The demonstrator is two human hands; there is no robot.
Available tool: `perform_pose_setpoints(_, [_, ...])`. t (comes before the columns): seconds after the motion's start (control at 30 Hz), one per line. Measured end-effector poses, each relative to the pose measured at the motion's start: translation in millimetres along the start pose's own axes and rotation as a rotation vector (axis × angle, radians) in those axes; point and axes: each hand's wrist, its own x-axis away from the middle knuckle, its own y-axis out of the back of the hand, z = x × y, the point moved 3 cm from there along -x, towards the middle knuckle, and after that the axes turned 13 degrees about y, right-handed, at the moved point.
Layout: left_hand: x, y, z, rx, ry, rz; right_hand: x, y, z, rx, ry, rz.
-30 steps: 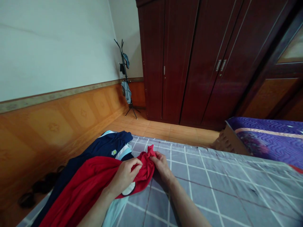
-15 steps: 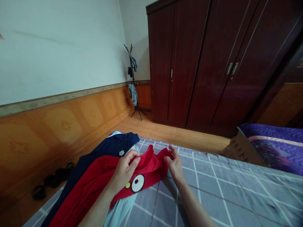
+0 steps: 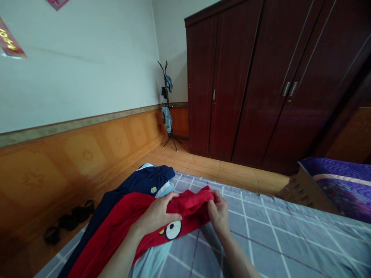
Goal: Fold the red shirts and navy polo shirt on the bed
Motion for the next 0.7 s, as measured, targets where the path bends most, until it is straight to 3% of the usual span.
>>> perform_pose_setpoints(0.13, [2.9,9.4,5.6,-0.228,0.08,0.022,-5.2,10.7,-15.7,-0.108,-0.127,-0.168])
perform_pose_setpoints(0.27, [7.4,14.6,4.2,-0.294,0.068,0.059,0.1,3.1,-17.9,-0.209,-0.172,-0.18])
perform_pose_setpoints(0.47, [7.6,-17.6,12.8,-0.428,-0.006,0.217,7.8,-8.6,-14.1,-0.258,-0.164,-0.096])
perform_pose_setpoints(0.6, [2.3,-38.6,17.5,-0.527,-0.054,0.152,6.7,-9.0,-9.0,-0.257,-0.158,-0.082])
perform_pose_setpoints(0.7, [2.7,-40.3,13.5,-0.548,-0.072,0.09,5.0,-6.4,1.8,-0.262,-0.157,-0.083])
